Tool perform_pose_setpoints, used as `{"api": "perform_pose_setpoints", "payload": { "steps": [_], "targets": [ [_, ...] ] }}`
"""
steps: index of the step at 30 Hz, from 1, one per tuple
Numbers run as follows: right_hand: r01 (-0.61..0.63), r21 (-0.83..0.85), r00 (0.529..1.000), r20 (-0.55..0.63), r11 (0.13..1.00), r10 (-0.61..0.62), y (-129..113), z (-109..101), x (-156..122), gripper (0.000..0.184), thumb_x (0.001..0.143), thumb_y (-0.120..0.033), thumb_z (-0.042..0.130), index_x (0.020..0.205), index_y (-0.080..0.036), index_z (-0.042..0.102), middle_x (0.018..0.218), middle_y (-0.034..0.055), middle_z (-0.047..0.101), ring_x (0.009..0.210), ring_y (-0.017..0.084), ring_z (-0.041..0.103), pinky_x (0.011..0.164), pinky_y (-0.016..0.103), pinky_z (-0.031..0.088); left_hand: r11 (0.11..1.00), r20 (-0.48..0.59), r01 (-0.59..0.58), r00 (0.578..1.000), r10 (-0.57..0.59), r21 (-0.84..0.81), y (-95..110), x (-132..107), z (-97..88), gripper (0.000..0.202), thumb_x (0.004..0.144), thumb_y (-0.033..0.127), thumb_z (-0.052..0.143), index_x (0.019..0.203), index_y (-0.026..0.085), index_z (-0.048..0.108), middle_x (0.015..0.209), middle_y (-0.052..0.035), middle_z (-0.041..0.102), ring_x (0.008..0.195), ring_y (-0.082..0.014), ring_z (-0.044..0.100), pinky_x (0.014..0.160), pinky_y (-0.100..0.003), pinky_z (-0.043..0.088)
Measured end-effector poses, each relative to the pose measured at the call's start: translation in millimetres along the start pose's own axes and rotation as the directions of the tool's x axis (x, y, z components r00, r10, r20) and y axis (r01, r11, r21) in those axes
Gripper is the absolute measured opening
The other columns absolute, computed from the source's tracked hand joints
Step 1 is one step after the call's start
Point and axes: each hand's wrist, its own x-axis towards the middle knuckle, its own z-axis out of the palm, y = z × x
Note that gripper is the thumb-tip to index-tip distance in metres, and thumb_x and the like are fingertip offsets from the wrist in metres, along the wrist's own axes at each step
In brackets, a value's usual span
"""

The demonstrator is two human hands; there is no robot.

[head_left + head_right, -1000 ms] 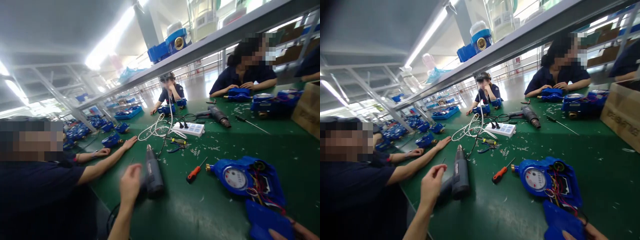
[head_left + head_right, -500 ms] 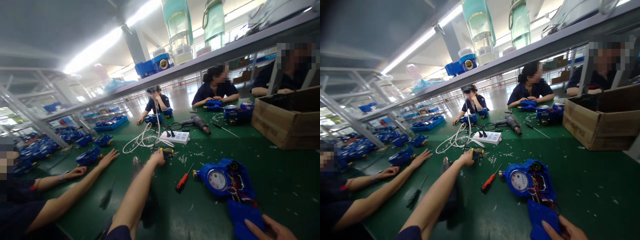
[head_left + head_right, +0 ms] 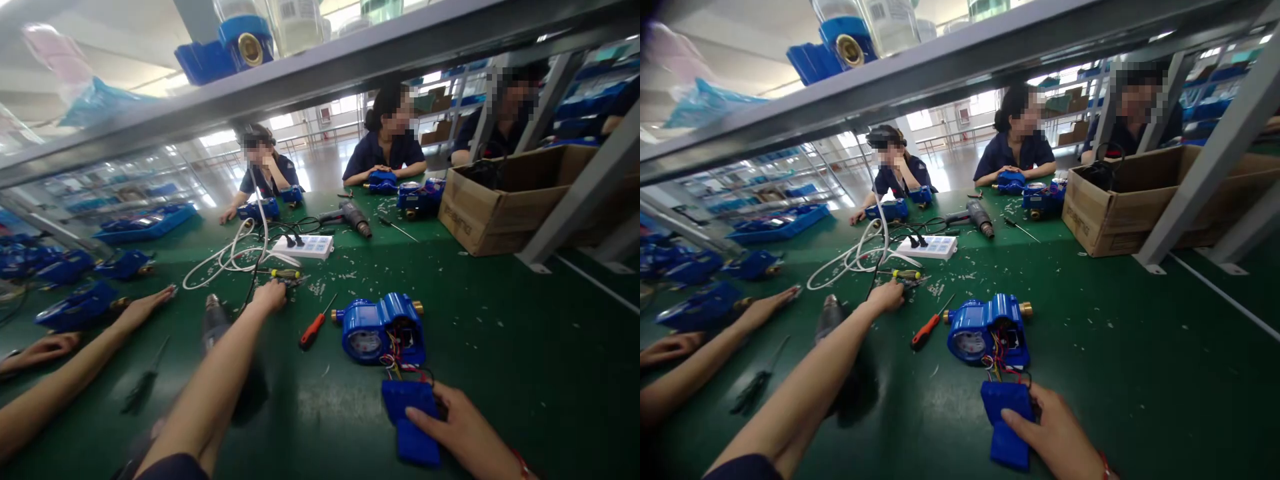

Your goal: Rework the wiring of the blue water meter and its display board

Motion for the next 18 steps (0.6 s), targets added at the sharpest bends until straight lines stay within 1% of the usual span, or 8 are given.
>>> {"api": "perform_pose_setpoints", "payload": {
  "steps": [5, 10, 11, 12, 13, 14, 16, 18],
  "targets": [
    [-0.031, 0.011, 0.999, -0.014, 0.999, 0.031, 1.2, 12.2, -3.7, 0.031, 0.079, -0.036, 0.059, 0.100, -0.014, 0.060, 0.092, 0.0072, 0.069, 0.081, 0.022, 0.064, 0.070, 0.029, 0.052, 0.947, -0.089, 0.035, 0.994, -0.067, -0.321, 12.5, -26.3, -33.1, 0.034, 0.083, 0.038, 0.051, 0.106, 0.013, 0.052, 0.118, -0.0101, 0.050, 0.111, -0.0246, 0.046, 0.094, -0.050, 0.036],
    [-0.047, -0.148, 0.992, -0.124, 0.988, 0.029, 11.3, 27.3, -4.1, 0.040, 0.078, -0.042, 0.054, 0.105, -0.012, 0.057, 0.089, 0.0100, 0.068, 0.074, 0.023, 0.066, 0.066, 0.031, 0.054, 0.664, -0.098, -0.064, 0.995, -0.014, -0.745, 13.7, -125.1, -62.2, 0.043, 0.090, 0.034, 0.012, 0.105, 0.014, 0.047, 0.116, -0.0125, 0.056, 0.108, -0.0209, 0.053, 0.088, -0.041, 0.046],
    [-0.043, -0.165, 0.990, -0.136, 0.985, 0.021, 14.4, 29.6, -3.4, 0.041, 0.078, -0.043, 0.054, 0.104, -0.012, 0.057, 0.089, 0.0105, 0.068, 0.074, 0.024, 0.066, 0.067, 0.032, 0.055, 0.550, -0.118, -0.101, 0.993, 0.004, -0.829, 15.3, -151.4, -61.3, 0.042, 0.089, 0.035, 0.012, 0.103, 0.016, 0.047, 0.120, -0.0113, 0.054, 0.112, -0.0206, 0.051, 0.089, -0.040, 0.046],
    [-0.035, -0.167, 0.990, -0.141, 0.985, 0.011, 17.4, 31.7, -2.4, 0.041, 0.078, -0.044, 0.053, 0.104, -0.012, 0.057, 0.090, 0.0108, 0.068, 0.076, 0.024, 0.066, 0.068, 0.032, 0.055, 0.179, -0.122, -0.126, 0.992, 0.035, -0.976, 17.6, -177.0, -57.3, 0.035, 0.088, 0.036, 0.022, 0.100, 0.017, 0.049, 0.125, -0.0117, 0.050, 0.118, -0.0245, 0.045, 0.093, -0.046, 0.042],
    [-0.029, -0.157, 0.991, -0.136, 0.987, 0.007, 20.0, 33.7, -1.3, 0.041, 0.079, -0.044, 0.052, 0.105, -0.012, 0.056, 0.091, 0.0108, 0.068, 0.077, 0.024, 0.066, 0.069, 0.032, 0.055, -0.116, -0.116, -0.109, 0.991, 0.059, -0.987, 20.5, -200.5, -50.2, 0.029, 0.085, 0.035, 0.029, 0.092, 0.019, 0.053, 0.126, -0.0104, 0.050, 0.121, -0.0274, 0.040, 0.095, -0.051, 0.039],
    [-0.022, -0.142, 0.992, -0.129, 0.990, 0.004, 22.1, 35.7, -0.2, 0.041, 0.079, -0.044, 0.052, 0.105, -0.012, 0.056, 0.090, 0.0106, 0.068, 0.078, 0.024, 0.066, 0.070, 0.031, 0.055, -0.292, -0.113, -0.088, 0.991, 0.068, -0.952, 23.7, -221.0, -40.2, 0.027, 0.085, 0.035, 0.033, 0.084, 0.019, 0.055, 0.126, -0.0090, 0.050, 0.124, -0.0299, 0.036, 0.095, -0.054, 0.037],
    [-0.012, -0.122, 0.993, -0.120, 0.992, -0.003, 24.8, 39.5, 1.6, 0.043, 0.080, -0.045, 0.051, 0.108, -0.012, 0.054, 0.092, 0.0108, 0.067, 0.079, 0.023, 0.066, 0.071, 0.030, 0.055, -0.447, -0.135, -0.059, 0.981, 0.141, -0.893, 30.6, -250.8, -14.1, 0.021, 0.079, 0.038, 0.045, 0.080, 0.021, 0.058, 0.119, -0.0066, 0.054, 0.126, -0.0344, 0.030, 0.095, -0.057, 0.036],
    [-0.006, -0.146, 0.992, -0.127, 0.989, -0.013, 26.5, 42.5, 2.1, 0.046, 0.080, -0.045, 0.050, 0.112, -0.011, 0.051, 0.095, 0.0113, 0.067, 0.080, 0.022, 0.066, 0.071, 0.030, 0.055, -0.386, -0.141, -0.067, 0.976, 0.167, -0.920, 38.0, -267.0, 15.3, 0.028, 0.072, 0.046, 0.055, 0.093, 0.027, 0.058, 0.112, -0.0036, 0.056, 0.121, -0.0362, 0.037, 0.091, -0.055, 0.041]
  ]
}}
